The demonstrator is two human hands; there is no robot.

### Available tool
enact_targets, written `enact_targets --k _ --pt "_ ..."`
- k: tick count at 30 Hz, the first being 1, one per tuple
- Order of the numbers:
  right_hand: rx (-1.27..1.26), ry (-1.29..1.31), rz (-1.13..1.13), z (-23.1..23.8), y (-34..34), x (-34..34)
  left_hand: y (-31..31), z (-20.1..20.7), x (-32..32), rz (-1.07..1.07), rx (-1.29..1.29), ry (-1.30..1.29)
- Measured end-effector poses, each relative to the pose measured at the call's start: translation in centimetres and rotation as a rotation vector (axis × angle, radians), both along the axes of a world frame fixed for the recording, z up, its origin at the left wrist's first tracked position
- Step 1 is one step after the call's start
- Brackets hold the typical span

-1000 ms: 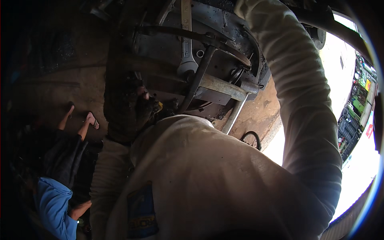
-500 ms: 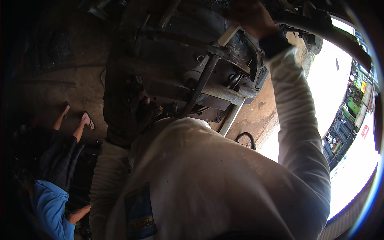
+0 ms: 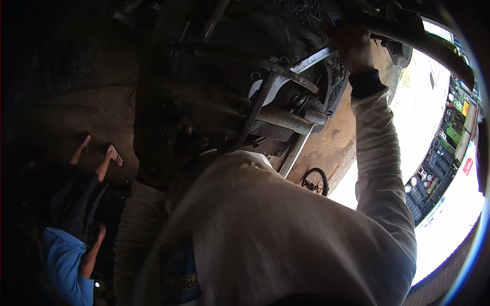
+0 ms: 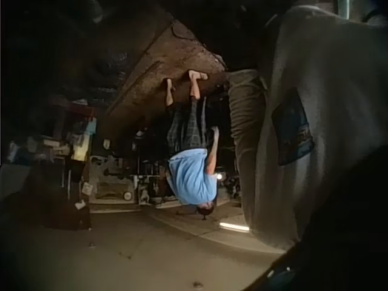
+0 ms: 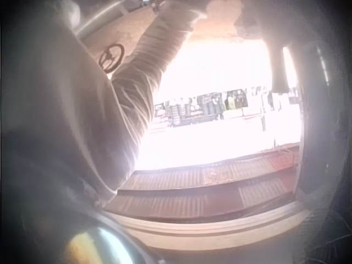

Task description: The person tightens bolts on a metal frame assembly using a wrench and a hammer. The person uses a wrench to turn bolts on a circular metal structure, occasionally striking the assembly with a hammer to adjust the fit, and then uses a smaller hand tool to adjust a fastener.

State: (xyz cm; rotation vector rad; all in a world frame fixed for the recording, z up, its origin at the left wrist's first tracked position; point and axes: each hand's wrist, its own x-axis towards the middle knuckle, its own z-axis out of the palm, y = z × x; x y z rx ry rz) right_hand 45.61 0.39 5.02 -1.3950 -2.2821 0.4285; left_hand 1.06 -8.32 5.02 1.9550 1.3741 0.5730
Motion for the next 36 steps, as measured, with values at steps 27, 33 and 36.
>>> enact_targets --k 27,33,36 --pt "0.509 -0.295 0.606 0.6 11.8 -8.9 1.5 0.0 0.7 -0.215 0.337 0.031" --pt "0.191 -0.194 0.110 -0.8 -1.6 -1.9 1.0 0.1 0.0 -0.182 0.327 0.146" --pt "-0.014 0.010 -0.090 0.0 -5.6 -2.6 0.6 0.1 -0.1 -0.181 0.263 0.107"
